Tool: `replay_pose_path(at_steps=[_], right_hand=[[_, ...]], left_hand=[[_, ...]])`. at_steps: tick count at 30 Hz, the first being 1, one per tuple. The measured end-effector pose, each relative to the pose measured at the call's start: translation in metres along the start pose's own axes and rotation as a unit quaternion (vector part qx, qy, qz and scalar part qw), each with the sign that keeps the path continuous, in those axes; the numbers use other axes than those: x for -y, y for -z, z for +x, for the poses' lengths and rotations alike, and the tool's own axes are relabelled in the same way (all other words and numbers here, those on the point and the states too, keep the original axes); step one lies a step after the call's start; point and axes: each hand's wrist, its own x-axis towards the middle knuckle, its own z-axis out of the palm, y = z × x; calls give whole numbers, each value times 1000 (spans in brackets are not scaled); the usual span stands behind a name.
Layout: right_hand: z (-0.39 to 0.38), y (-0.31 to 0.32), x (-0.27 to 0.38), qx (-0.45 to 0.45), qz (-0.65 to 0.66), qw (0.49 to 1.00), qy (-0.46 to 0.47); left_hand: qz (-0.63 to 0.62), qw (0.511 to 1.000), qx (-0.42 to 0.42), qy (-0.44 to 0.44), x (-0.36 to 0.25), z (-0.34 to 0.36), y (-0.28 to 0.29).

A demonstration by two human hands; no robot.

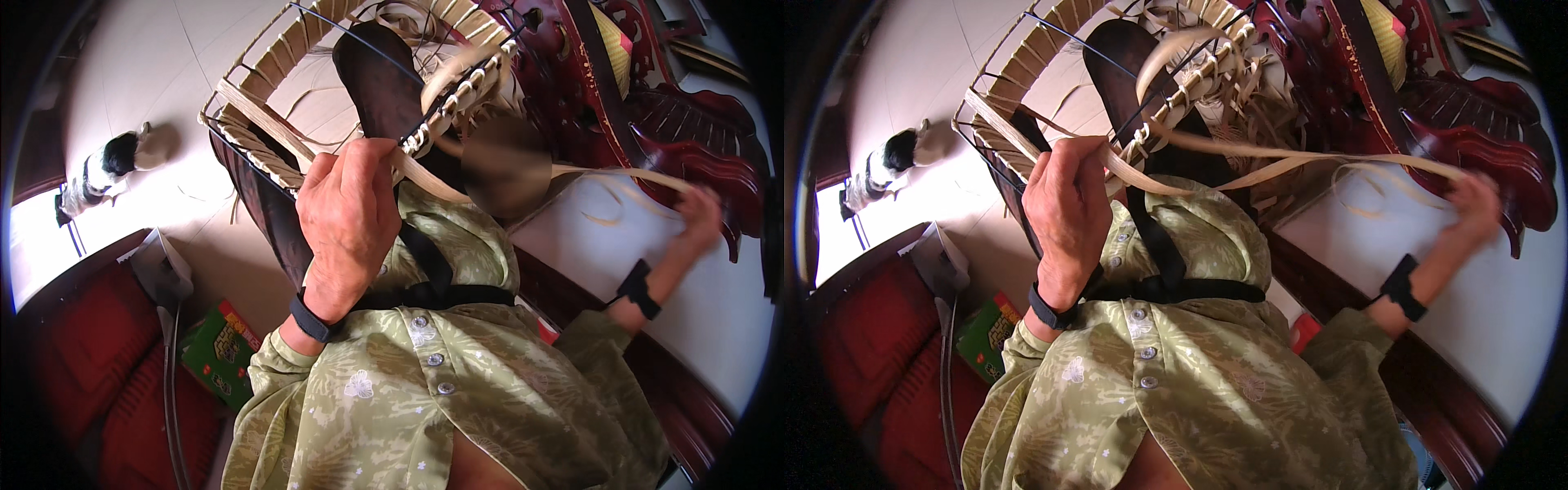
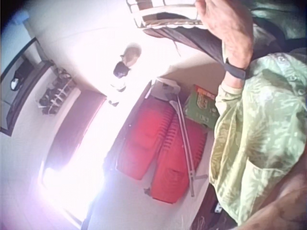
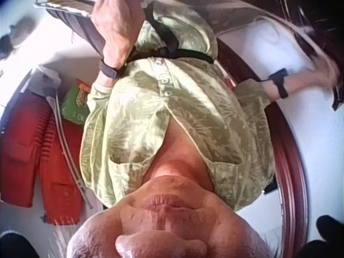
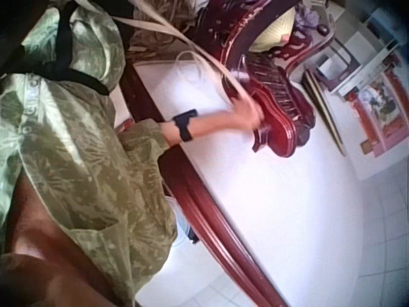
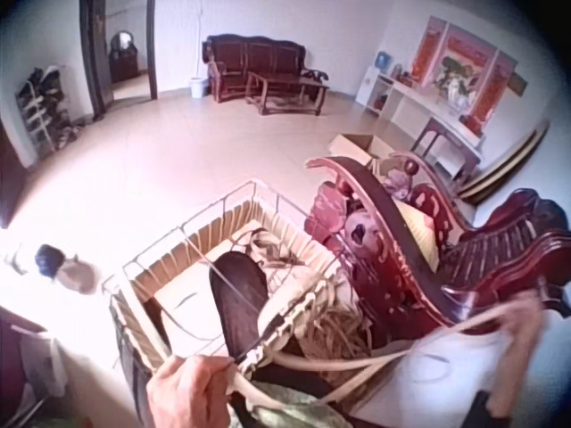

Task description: The person weaves thin strips of material around a structured frame by hand, lacing strips through pre-cut slots and around the frame's edges to build the basket wall.

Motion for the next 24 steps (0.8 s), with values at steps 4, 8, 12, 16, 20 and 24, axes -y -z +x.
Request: replay_pose_path(at_steps=[4,8,12,16,20,24], right_hand=[[-127,-129,-35,176,-163,964,119],[-236,-197,73,360,37,928,89],[-281,-235,83,479,-17,859,177],[-266,-228,84,565,114,817,-20],[-158,-98,74,442,464,752,-155],[-53,-3,47,-34,317,945,68]], left_hand=[[25,1000,-2,-5,-2,2,1],[25,1000,-3,-5,1,0,3],[20,1000,-8,-5,-4,-1,1],[25,1000,8,-9,-4,1,2],[15,1000,2,-6,-1,0,1],[11,1000,-2,1,-2,-5,4]])
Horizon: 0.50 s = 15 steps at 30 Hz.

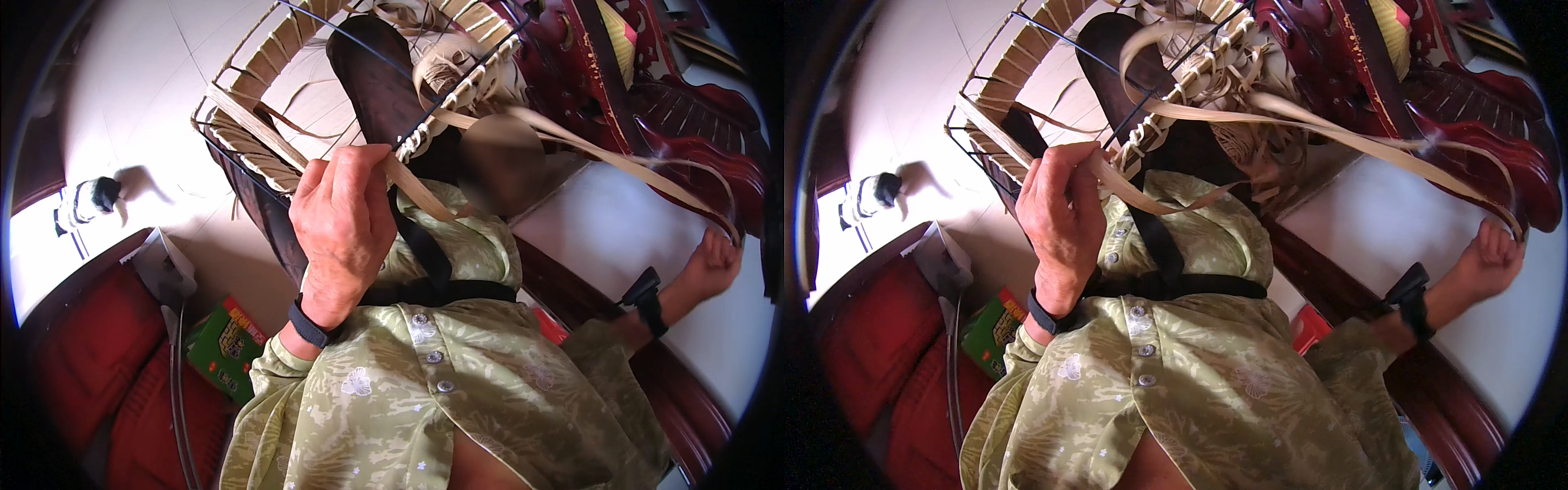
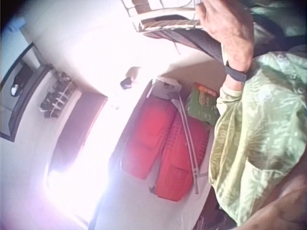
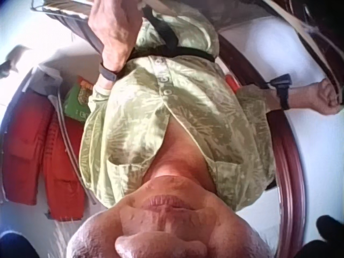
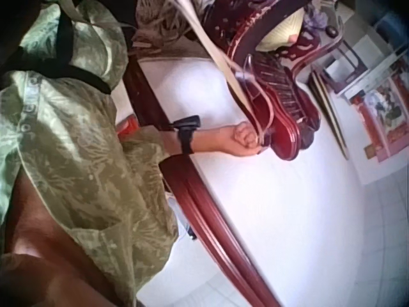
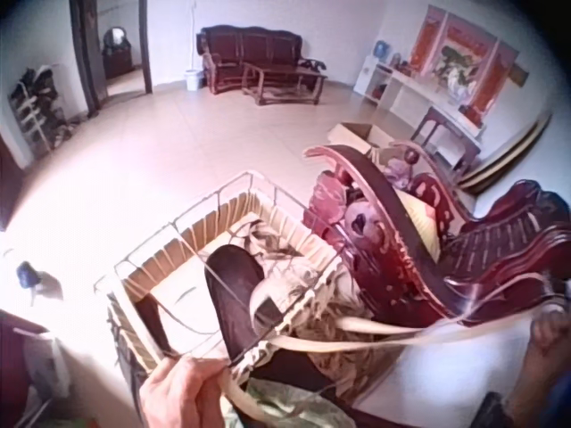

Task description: The person weaves thin strips of material around a structured frame by hand, lacing strips through pre-cut slots and around the frame's edges to build the basket wall.

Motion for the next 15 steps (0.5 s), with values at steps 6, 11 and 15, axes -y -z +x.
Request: replay_pose_path(at_steps=[6,11,15], right_hand=[[-67,-59,-96,147,-437,885,-58],[-212,-191,-69,505,-266,808,-143],[-248,-211,-81,538,-81,795,-270]], left_hand=[[2,1000,18,4,-3,1,6],[5,1000,15,6,-3,2,2],[14,1000,23,8,-5,3,2]])
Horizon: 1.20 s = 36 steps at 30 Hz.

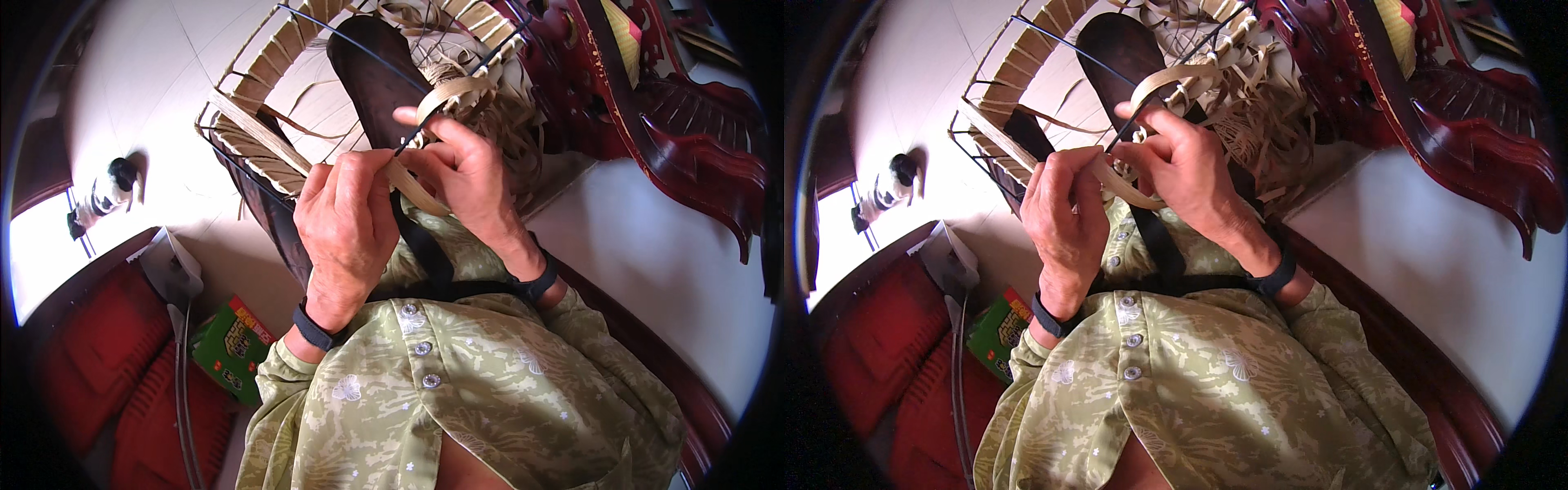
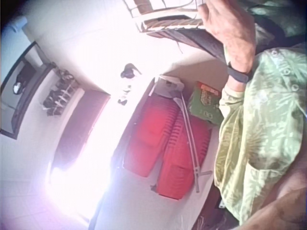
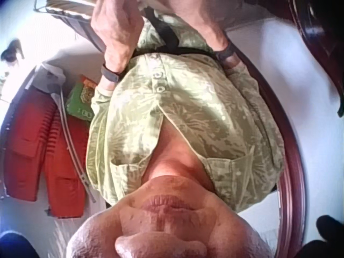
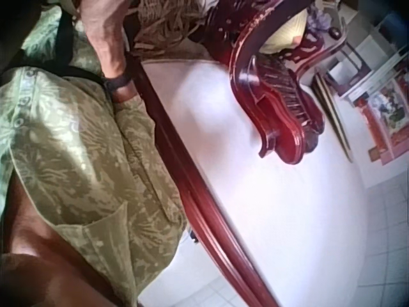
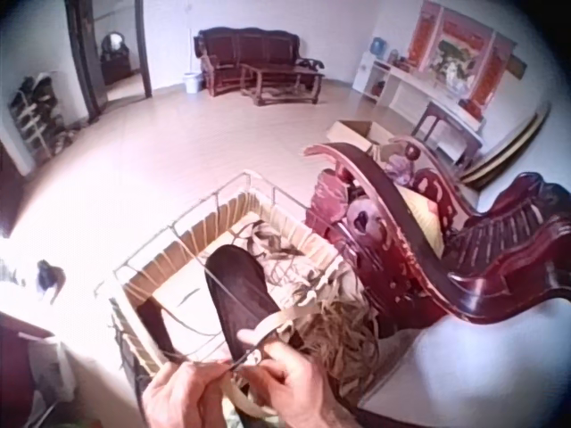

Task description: The person weaves thin strips of material around a structured frame by hand, lacing strips through pre-cut slots and around the frame's edges to build the basket wall.

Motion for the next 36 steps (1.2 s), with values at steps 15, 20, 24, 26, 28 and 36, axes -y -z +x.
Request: replay_pose_path(at_steps=[15,20,24,26,28,36], right_hand=[[-97,315,-5,-507,-446,726,-129],[-17,73,20,-143,-127,981,-28],[-7,5,4,-67,-152,986,14],[-5,3,-2,-86,-91,992,6],[-9,3,-4,-194,-178,964,44],[-12,-9,-7,-66,-113,991,42]], left_hand=[[-32,999,6,1,6,-5,1],[-25,1000,5,8,2,-5,1],[-16,1000,14,19,0,-6,2],[-21,1000,4,14,1,-6,-1],[-22,1000,-1,17,0,-6,-2],[-30,1000,3,3,2,-5,1]])
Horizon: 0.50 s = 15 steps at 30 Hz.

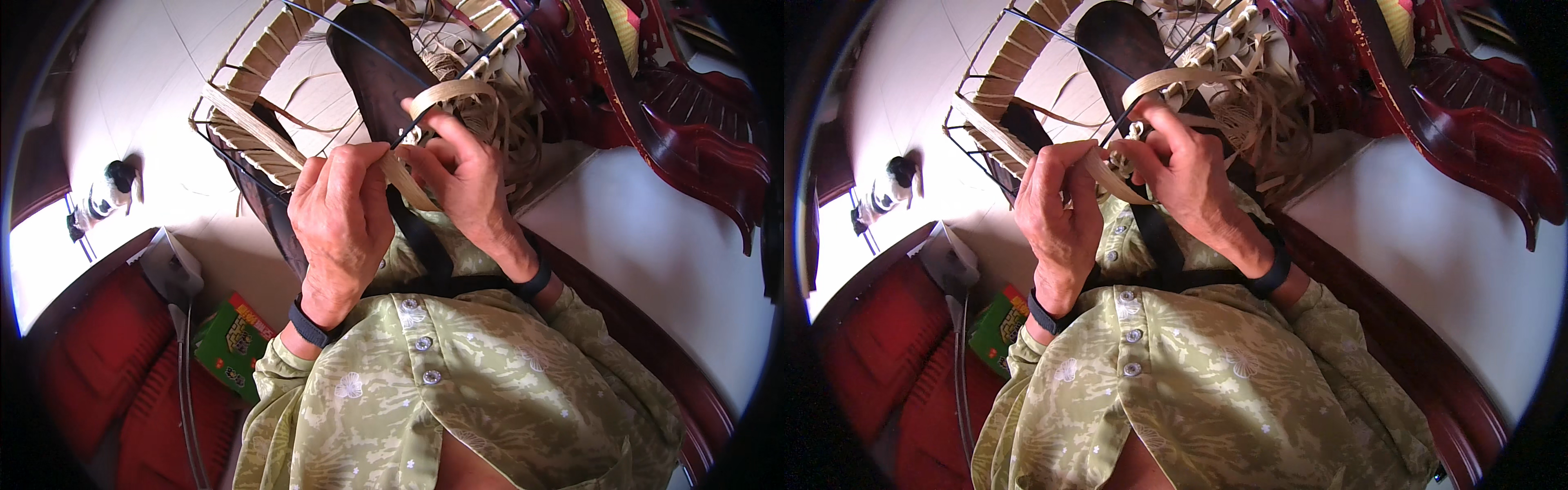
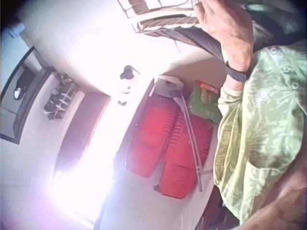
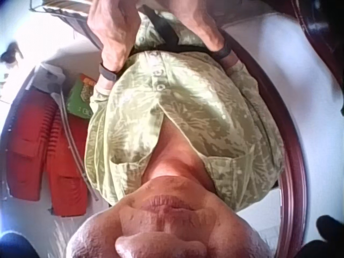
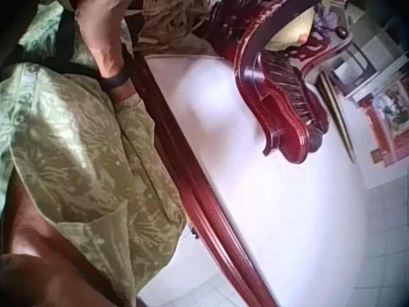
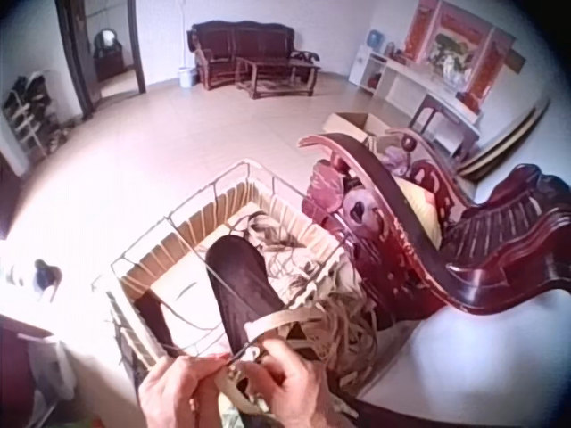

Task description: The person weaves thin strips of material around a structured frame by hand, lacing strips through pre-cut slots and around the frame's edges to build the basket wall.

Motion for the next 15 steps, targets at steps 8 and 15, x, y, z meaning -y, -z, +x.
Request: replay_pose_path(at_steps=[8,15], right_hand=[[-53,279,3,-227,330,908,125],[-45,334,-95,-359,-366,809,-288]], left_hand=[[14,1000,-22,15,2,-5,0],[-17,1000,-14,5,1,-1,-1]])
